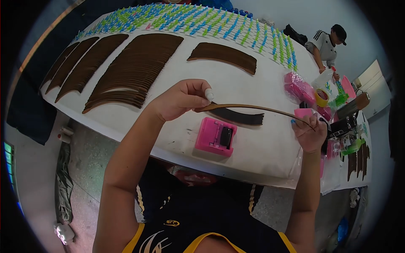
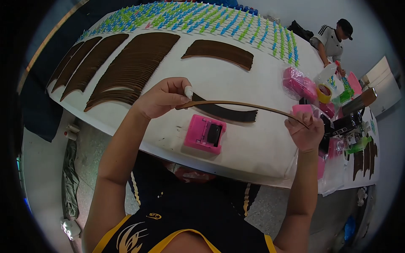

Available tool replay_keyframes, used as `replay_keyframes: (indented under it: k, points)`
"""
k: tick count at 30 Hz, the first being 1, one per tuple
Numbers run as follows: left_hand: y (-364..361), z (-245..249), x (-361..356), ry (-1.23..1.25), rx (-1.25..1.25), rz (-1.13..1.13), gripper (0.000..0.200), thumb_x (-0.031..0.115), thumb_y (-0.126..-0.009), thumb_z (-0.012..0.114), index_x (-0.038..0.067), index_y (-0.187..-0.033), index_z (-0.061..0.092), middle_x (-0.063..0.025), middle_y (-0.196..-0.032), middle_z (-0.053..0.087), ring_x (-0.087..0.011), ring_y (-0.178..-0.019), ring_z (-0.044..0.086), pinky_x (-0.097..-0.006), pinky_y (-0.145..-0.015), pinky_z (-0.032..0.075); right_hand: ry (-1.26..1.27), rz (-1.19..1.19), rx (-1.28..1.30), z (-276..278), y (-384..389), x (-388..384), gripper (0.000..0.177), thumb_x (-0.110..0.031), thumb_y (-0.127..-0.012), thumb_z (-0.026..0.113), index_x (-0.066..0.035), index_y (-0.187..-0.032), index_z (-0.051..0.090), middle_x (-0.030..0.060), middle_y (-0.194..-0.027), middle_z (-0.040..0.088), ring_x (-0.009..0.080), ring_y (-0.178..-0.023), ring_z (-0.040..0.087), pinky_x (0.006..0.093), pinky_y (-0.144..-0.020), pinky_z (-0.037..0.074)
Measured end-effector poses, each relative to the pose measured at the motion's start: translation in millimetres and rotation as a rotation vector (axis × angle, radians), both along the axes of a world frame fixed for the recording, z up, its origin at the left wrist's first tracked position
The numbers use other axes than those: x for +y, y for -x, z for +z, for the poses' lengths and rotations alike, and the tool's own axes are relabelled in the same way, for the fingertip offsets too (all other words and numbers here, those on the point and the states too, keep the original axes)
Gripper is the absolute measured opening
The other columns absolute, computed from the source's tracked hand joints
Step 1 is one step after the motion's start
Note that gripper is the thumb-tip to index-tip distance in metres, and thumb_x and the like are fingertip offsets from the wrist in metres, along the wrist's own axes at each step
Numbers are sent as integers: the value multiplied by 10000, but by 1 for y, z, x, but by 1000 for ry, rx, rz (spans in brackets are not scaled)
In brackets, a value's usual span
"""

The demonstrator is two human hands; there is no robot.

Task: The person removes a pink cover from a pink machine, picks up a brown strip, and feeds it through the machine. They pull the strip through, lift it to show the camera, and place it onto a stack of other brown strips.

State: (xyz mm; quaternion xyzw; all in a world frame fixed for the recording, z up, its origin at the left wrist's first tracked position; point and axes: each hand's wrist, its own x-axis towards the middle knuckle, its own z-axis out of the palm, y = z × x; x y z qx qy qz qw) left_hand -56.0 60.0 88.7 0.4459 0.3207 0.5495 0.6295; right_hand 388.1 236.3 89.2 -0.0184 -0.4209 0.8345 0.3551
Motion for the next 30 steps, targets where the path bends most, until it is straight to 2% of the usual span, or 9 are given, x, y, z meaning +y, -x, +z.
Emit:
replay_keyframes:
  k: [2,4,6,8,12,14,16,19,30]
  points:
    - [-1,8,-7,-55,199,-44,97,-7,-945,679,43,-1027,667,-20,-894,692,-107,-762,605,-256,-707,474,-18,-62,-99,9,-19,3,156,-208,-851,675,-55,-867,701,54,-875,611,211,-873,490,379,-799,392]
    - [-9,13,-12,-47,265,-42,87,-5,-949,682,33,-1025,663,-20,-892,693,-110,-759,605,-271,-716,486,-348,-57,-340,17,-38,14,188,-216,-831,717,-33,-798,693,60,-791,608,221,-797,498,378,-778,399]
    - [-19,16,-17,-40,330,-47,79,-4,-954,684,23,-1023,658,-20,-889,693,-113,-757,605,-286,-724,498,-456,-68,-455,40,-43,4,186,-201,-813,745,-23,-791,696,66,-769,613,218,-770,512,374,-759,414]
    - [-27,18,-19,-95,641,23,95,4,-953,702,21,-1034,658,-29,-857,679,-115,-777,613,-322,-728,518,-568,-81,-569,58,-50,-1,188,-185,-795,773,-13,-785,700,73,-747,618,215,-742,526,371,-740,429]
    - [-52,21,-26,-211,913,146,139,-38,-915,743,27,-1022,682,-22,-903,674,-135,-848,650,-348,-739,547,-706,-110,-829,83,-62,-20,85,16,-766,768,0,-837,723,64,-835,655,144,-750,545,290,-668,428]
    - [-62,13,-26,-504,1099,290,173,-15,-879,770,52,-1021,700,-56,-856,676,-189,-838,653,-365,-716,549,-702,-124,-939,83,-66,-28,118,82,-763,748,1,-845,726,52,-860,660,115,-747,539,264,-647,421]
    - [-70,9,-25,-602,1197,300,180,-2,-860,779,56,-1014,705,-64,-828,670,-218,-824,644,-373,-713,549,-862,-221,-1196,76,-75,-34,164,127,-770,722,0,-874,732,15,-880,644,81,-729,513,247,-647,406]
    - [-81,1,-22,-747,1349,317,199,11,-820,791,59,-997,712,-70,-775,650,-255,-806,635,-388,-703,547,-1088,-354,-1359,72,-64,-56,150,102,-772,737,-4,-878,721,-3,-851,616,81,-723,511,253,-651,403]
    - [-88,-13,-18,-868,1487,311,175,50,-769,747,66,-923,664,-72,-701,611,-267,-782,625,-417,-687,529,-1387,-520,-1214,40,-54,-70,152,87,-763,744,-22,-859,701,47,-812,642,207,-817,569,334,-664,459]
